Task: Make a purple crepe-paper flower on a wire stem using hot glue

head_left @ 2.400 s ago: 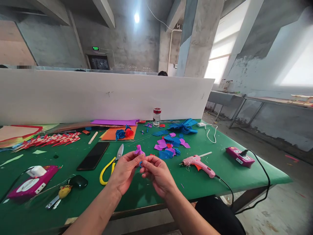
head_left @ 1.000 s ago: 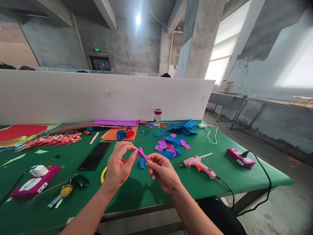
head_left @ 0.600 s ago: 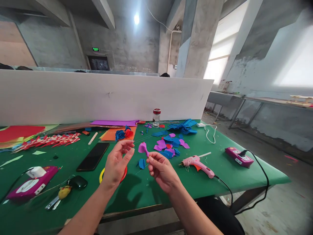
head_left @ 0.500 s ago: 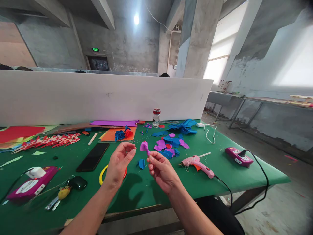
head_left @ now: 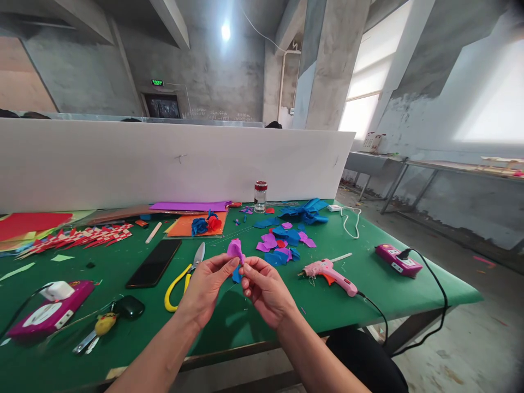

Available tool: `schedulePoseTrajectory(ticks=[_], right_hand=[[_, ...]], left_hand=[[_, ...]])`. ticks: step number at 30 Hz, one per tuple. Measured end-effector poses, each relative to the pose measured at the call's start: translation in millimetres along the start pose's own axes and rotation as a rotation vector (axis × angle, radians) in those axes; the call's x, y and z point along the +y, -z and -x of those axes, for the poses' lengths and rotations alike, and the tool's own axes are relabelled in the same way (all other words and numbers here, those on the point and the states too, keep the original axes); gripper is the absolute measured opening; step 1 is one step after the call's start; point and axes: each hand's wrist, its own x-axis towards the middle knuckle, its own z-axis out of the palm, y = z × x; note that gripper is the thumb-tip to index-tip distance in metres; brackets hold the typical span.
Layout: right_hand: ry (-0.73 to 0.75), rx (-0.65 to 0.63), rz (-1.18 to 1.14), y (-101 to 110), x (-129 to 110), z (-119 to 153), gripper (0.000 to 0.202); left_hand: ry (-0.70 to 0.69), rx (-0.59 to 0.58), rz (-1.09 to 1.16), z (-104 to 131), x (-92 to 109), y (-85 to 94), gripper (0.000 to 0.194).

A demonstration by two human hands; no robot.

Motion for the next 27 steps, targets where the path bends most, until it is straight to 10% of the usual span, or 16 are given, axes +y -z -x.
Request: schedulePoseTrajectory(ticks=[22,27], right_hand=[[0.018,-0.034,-0.018,1,0,-1,0.030],[0.221,0.097,0.096,4,-9,-2,0.028]], left_hand=[[0.088,-0.176,0.155,1,5,-0.2,0.033],[-0.011,-0.005,-0.083,-5,6,6.4,0.032]])
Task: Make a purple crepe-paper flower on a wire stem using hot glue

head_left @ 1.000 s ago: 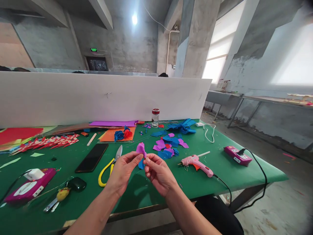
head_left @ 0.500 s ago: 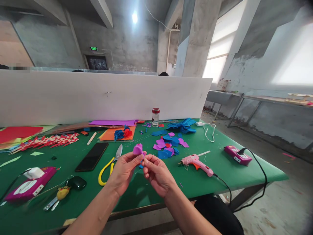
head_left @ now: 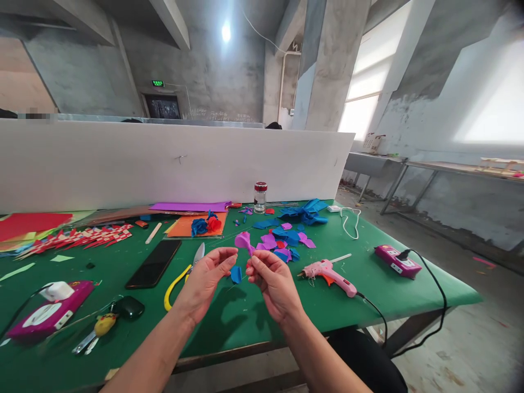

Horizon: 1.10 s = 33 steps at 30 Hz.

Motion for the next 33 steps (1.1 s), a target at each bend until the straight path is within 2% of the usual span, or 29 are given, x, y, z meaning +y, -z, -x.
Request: schedulePoseTrajectory(ticks=[2,4,6,9,13,16,21,25,29,31,33], right_hand=[[0.126,0.039,0.105,2,-1,0,0.022],[0.238,0.063,0.192,2,0,0,0.016],[0.287,0.079,0.216,1,3,1,0.014],[0.257,0.115,0.180,-3,8,5,0.016],[0.147,0.135,0.101,-9,11,10,0.024],[0.091,0.105,0.033,-9,11,11,0.027],[0.000,-0.028,-0.003,-2,5,2,0.029],[0.052,-0.010,0.098,2,-2,-1,0.026],[0.027,0.022,0.184,-1,-4,2,0.027],[0.062,0.038,0.237,-1,-2,2,0.025],[0.148,0.071,0.333,1,1,1,0.024]], left_hand=[[-0.019,0.040,-0.097,1,-2,-3.1,0.028],[-0.025,0.007,-0.138,5,-5,-8.9,0.026],[-0.023,-0.047,-0.109,9,-7,-15.1,0.025],[-0.009,-0.131,0.015,15,-8,-21.6,0.023],[0.088,-0.227,0.151,19,-10,-25.6,0.023],[0.105,-0.225,0.163,19,-11,-26.5,0.020],[0.083,-0.184,0.094,18,-9,-23.3,0.020],[0.125,-0.199,0.098,18,-11,-22.8,0.021],[0.131,-0.216,0.076,18,-15,-25.1,0.025],[0.112,-0.225,-0.010,16,-13,-23.2,0.027],[0.042,-0.184,-0.195,15,-7,-18.4,0.026]])
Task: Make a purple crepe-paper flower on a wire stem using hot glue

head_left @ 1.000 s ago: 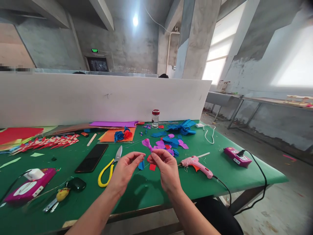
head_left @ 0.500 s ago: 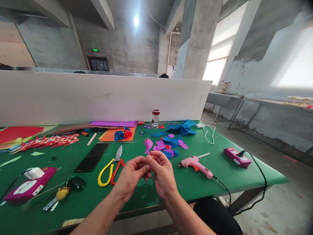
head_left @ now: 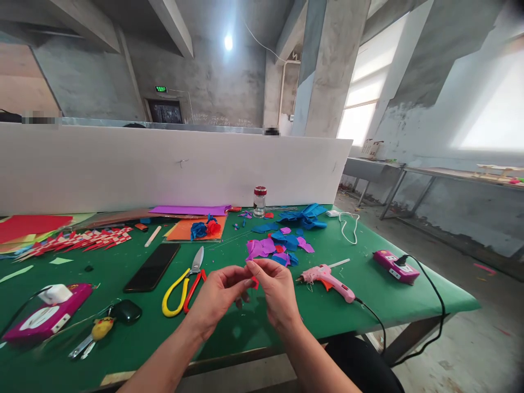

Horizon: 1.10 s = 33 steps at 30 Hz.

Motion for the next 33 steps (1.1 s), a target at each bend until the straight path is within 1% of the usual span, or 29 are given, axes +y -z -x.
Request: schedulePoseTrajectory(ticks=[1,3,4,5,7,9,12,15,19,25,30,33], right_hand=[[0.045,0.029,0.067,1,2,-1,0.024],[0.115,0.077,0.219,3,6,-2,0.025],[0.138,0.089,0.298,3,7,-2,0.025],[0.158,0.098,0.370,3,8,-1,0.025],[0.200,0.108,0.485,1,9,2,0.021],[0.246,0.111,0.559,-2,9,7,0.014],[0.307,0.099,0.628,-6,8,13,0.008],[0.350,0.086,0.669,-8,7,16,0.011],[0.362,0.066,0.661,-8,8,16,0.014],[0.360,0.025,0.618,-5,9,12,0.013],[0.375,0.008,0.568,-2,9,9,0.013],[0.370,-0.001,0.523,0,10,6,0.013]], left_hand=[[-0.067,0.097,-0.138,1,3,3.6,0.023],[-0.295,0.370,-0.412,3,7,9.7,0.016],[-0.401,0.440,-0.524,4,9,11.6,0.012],[-0.491,0.480,-0.606,6,10,12.5,0.009],[-0.618,0.492,-0.710,8,10,11.3,0.008],[-0.679,0.484,-0.761,9,8,7.9,0.013],[-0.702,0.514,-0.828,8,5,3.6,0.018],[-0.698,0.561,-0.876,7,2,2.7,0.015],[-0.715,0.560,-0.907,7,1,4.6,0.006],[-0.775,0.558,-0.908,7,3,9.0,0.007],[-0.820,0.538,-0.907,7,6,12.2,0.008],[-0.832,0.512,-0.869,10,9,11.9,0.007]])
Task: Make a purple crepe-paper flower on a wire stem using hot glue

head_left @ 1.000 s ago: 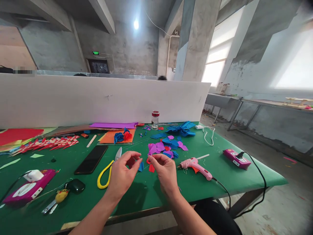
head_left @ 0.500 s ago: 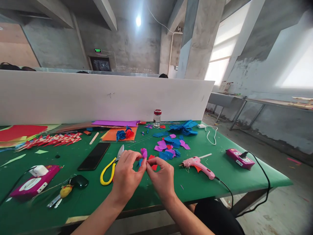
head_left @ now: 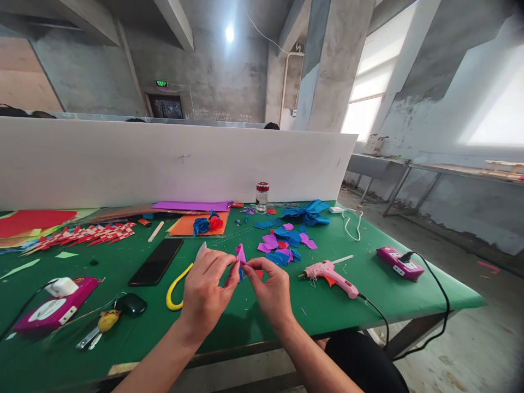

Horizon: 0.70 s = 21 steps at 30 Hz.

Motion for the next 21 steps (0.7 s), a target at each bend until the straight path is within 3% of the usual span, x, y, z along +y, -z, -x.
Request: schedulePoseTrajectory(ticks=[3,6,10,12,14,21], right_hand=[[-0.073,-0.049,-0.155,2,3,-4,0.014],[-0.177,-0.129,-0.418,4,6,-8,0.016],[-0.188,-0.179,-0.575,6,7,-11,0.018],[-0.231,-0.180,-0.608,7,9,-11,0.020],[-0.281,-0.180,-0.647,7,13,-10,0.022],[-0.329,-0.220,-0.708,6,21,-10,0.020]], left_hand=[[0.121,0.007,0.098,-2,2,4.1,0.003],[0.438,-0.023,0.282,-7,-1,5.8,0.012],[0.716,-0.469,0.775,-9,-8,2.8,0.027],[0.817,-0.580,0.931,-7,-7,0.0,0.028],[0.885,-0.592,1.011,-4,-5,-3.3,0.030],[0.957,-0.441,1.062,0,3,-13.2,0.022]])
